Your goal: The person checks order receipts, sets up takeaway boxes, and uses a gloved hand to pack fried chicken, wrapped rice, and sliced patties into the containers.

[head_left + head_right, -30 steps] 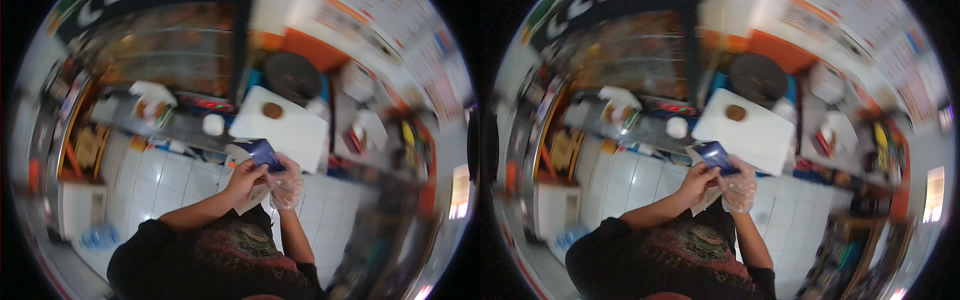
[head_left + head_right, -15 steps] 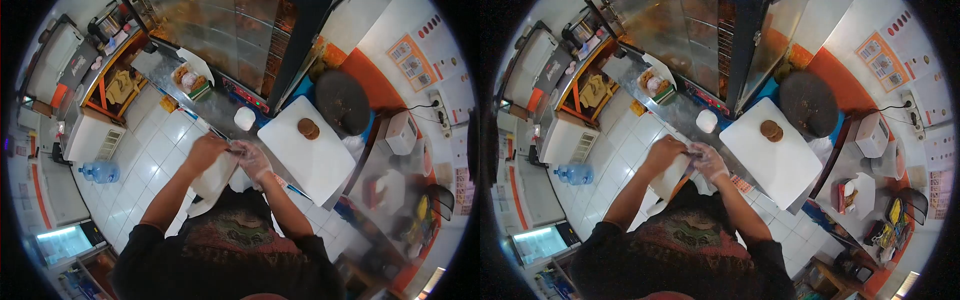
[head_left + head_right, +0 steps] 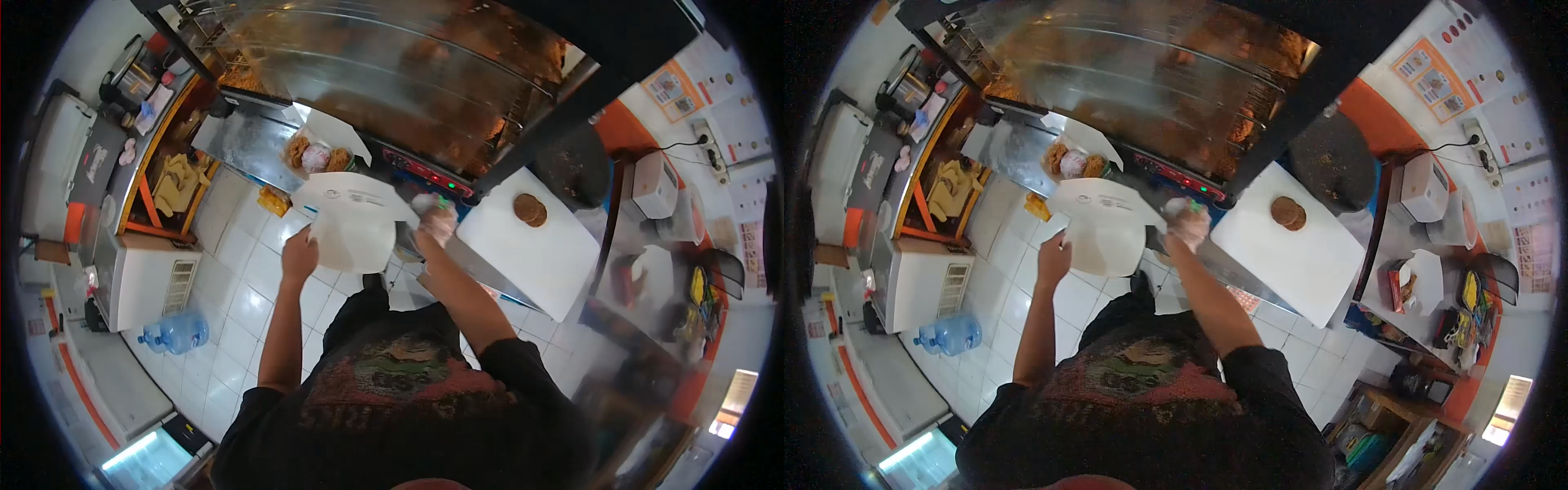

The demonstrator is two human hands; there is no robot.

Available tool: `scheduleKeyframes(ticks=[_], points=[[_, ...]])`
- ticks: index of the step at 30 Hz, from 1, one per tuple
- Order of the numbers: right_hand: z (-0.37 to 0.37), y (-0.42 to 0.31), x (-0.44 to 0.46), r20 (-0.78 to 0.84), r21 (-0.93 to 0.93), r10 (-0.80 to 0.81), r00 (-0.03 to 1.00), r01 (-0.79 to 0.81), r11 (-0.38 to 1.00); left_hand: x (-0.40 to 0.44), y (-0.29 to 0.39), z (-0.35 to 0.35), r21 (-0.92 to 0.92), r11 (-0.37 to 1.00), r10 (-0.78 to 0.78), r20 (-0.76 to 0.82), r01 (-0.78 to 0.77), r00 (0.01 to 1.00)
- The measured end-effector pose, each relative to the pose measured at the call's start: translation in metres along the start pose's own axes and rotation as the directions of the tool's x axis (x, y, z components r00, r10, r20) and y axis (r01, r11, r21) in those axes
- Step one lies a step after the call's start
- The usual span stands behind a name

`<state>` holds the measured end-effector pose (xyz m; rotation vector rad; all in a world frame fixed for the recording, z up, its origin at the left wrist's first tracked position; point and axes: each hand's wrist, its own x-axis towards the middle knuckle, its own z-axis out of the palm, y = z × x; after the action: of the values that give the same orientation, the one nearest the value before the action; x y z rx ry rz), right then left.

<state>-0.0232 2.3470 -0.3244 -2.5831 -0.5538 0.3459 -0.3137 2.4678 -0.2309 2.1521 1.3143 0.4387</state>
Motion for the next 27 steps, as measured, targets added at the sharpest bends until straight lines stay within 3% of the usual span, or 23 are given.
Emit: scheduleKeyframes(ticks=[2, 4, 6, 7, 9, 11, 13, 15, 17, 19, 20, 21, 22, 24, 25, 27], points=[[0.011, 0.031, -0.001, -0.043, 0.079, -0.085, 0.995, 0.088, 0.993, 0.013, -0.009, 0.019, -0.075, 0.997, 0.02, 0.028, -0.018, 0.999], [-0.106, -0.022, -0.048, 0.03, 0.215, 0.184, 0.982, -0.186, 0.959, 0.029, -0.023, 0.048, 0.018, 0.997, 0.08, 0.082, -0.081, 0.993], [-0.1, 0.021, -0.058, 0.081, 0.515, 0.29, 0.954, -0.289, 0.807, 0.037, -0.001, 0.054, -0.005, 0.996, 0.089, 0.118, -0.089, 0.989], [-0.102, 0.018, -0.066, 0.066, 0.517, 0.292, 0.954, -0.283, 0.808, 0.039, 0.01, 0.057, -0.012, 0.997, 0.079, 0.159, -0.078, 0.984], [-0.097, -0.004, -0.085, 0.245, 0.747, 0.059, 0.968, -0.227, 0.625, 0.047, 0.017, 0.073, 0.015, 0.992, 0.119, 0.176, -0.123, 0.977], [-0.035, -0.013, -0.073, 0.152, 0.654, -0.149, 0.977, 0.014, 0.756, 0.054, 0.021, 0.084, 0.05, 0.985, 0.152, 0.198, -0.165, 0.968], [-0.052, -0.094, -0.07, 0.279, 0.342, -0.033, 0.96, -0.068, 0.937, 0.059, 0.025, 0.091, 0.037, 0.985, 0.155, 0.235, -0.168, 0.96], [-0.013, -0.13, -0.049, 0.299, 0.239, 0.038, 0.953, -0.113, 0.964, 0.064, 0.023, 0.098, 0.031, 0.982, 0.175, 0.221, -0.186, 0.96], [0.019, -0.135, -0.038, 0.306, 0.138, 0.112, 0.945, -0.16, 0.977, 0.069, 0.018, 0.101, -0.154, 0.946, 0.297, 0.052, -0.286, 0.954], [0.039, -0.126, -0.028, 0.357, 0.069, -0.185, 0.915, 0.171, 0.983, 0.077, 0.015, 0.093, -0.213, 0.925, 0.326, 0.024, -0.313, 0.945], [0.044, -0.115, -0.024, 0.357, 0.069, -0.193, 0.914, 0.181, 0.981, 0.076, 0.015, 0.087, -0.317, 0.922, 0.258, 0.081, -0.221, 0.963], [0.047, -0.099, -0.024, 0.301, 0.232, -0.168, 0.939, 0.099, 0.968, 0.073, 0.014, 0.083, -0.414, 0.903, 0.192, 0.145, -0.117, 0.971], [0.044, -0.088, -0.026, 0.249, 0.392, -0.134, 0.959, 0.026, 0.92, 0.066, 0.01, 0.081, -0.416, 0.902, 0.185, 0.135, -0.114, 0.973], [0.009, -0.085, -0.05, -0.018, 0.444, -0.115, 0.993, 0.111, 0.889, 0.06, -0.001, 0.076, -0.532, 0.83, 0.199, 0.005, -0.166, 0.98], [0.008, -0.072, -0.052, 0.019, 0.512, -0.128, 0.992, 0.1, 0.853, 0.071, -0.002, 0.065, -0.533, 0.828, 0.2, -0.013, -0.176, 0.98], [-0.005, -0.062, -0.05, 0.055, 0.576, -0.145, 0.988, 0.087, 0.813, 0.083, -0.008, 0.033, -0.403, 0.915, -0.036, -0.124, -0.017, 0.992]])
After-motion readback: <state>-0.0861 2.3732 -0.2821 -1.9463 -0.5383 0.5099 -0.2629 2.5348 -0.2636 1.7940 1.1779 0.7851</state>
